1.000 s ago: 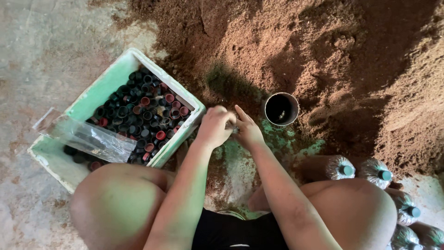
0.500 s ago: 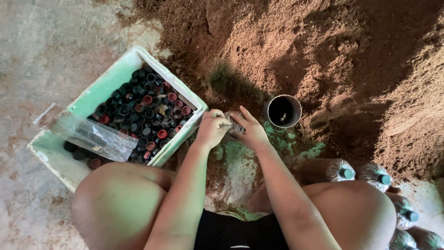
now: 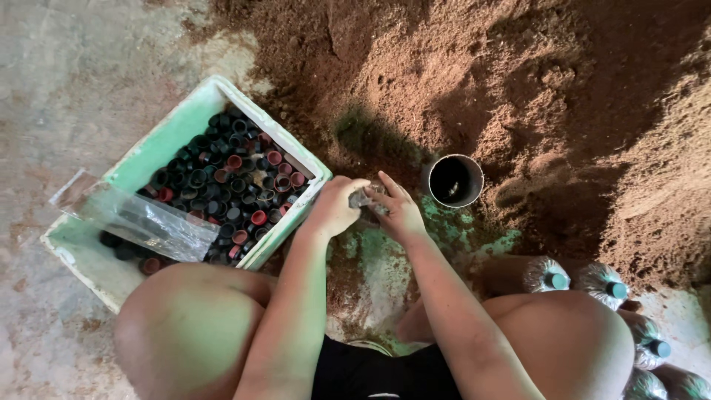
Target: The person scoops soil into a cylindrical pot using a plastic tube. They then place small black objects into the pot and cover them with more soil. Finally, they place a plastic bag over the top of the pot.
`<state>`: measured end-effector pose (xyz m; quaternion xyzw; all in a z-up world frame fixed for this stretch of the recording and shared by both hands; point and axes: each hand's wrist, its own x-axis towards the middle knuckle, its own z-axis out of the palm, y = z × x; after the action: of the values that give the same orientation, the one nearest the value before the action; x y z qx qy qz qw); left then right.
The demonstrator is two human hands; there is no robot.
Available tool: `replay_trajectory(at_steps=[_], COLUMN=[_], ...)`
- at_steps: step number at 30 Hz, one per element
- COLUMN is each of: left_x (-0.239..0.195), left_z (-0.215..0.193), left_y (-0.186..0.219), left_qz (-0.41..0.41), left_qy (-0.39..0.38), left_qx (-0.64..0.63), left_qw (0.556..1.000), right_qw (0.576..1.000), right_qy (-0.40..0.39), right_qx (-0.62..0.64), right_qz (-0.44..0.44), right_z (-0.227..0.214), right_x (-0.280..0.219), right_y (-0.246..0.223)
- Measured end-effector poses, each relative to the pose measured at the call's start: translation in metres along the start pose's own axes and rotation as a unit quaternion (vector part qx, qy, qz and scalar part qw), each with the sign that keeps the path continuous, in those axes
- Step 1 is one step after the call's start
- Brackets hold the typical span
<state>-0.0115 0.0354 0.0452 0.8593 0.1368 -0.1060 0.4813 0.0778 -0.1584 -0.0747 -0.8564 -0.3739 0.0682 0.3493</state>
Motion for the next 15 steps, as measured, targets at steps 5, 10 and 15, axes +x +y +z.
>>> replay_trajectory(at_steps=[5, 10, 15], left_x=[0.008, 0.016, 0.024], left_z=[0.018, 0.037, 0.045], left_y=[-0.026, -0.035, -0.028], left_qz=[-0.026, -0.035, -0.009], left_qy=[0.023, 0.043, 0.019], left_qx=[0.026, -0.063, -0.070], left_qw=[0.999, 0.996, 0.997], right_qw=[0.999, 0.997, 0.996], right_qy=[0.017, 0.004, -0.028], right_qx=[0.037, 0.072, 0.077], right_qz=[-0.011, 0.003, 0.036], right_z=[0.004, -0.003, -0.006], right_x=[0.003, 0.002, 0.003], right_y=[0.008, 0.006, 0.015])
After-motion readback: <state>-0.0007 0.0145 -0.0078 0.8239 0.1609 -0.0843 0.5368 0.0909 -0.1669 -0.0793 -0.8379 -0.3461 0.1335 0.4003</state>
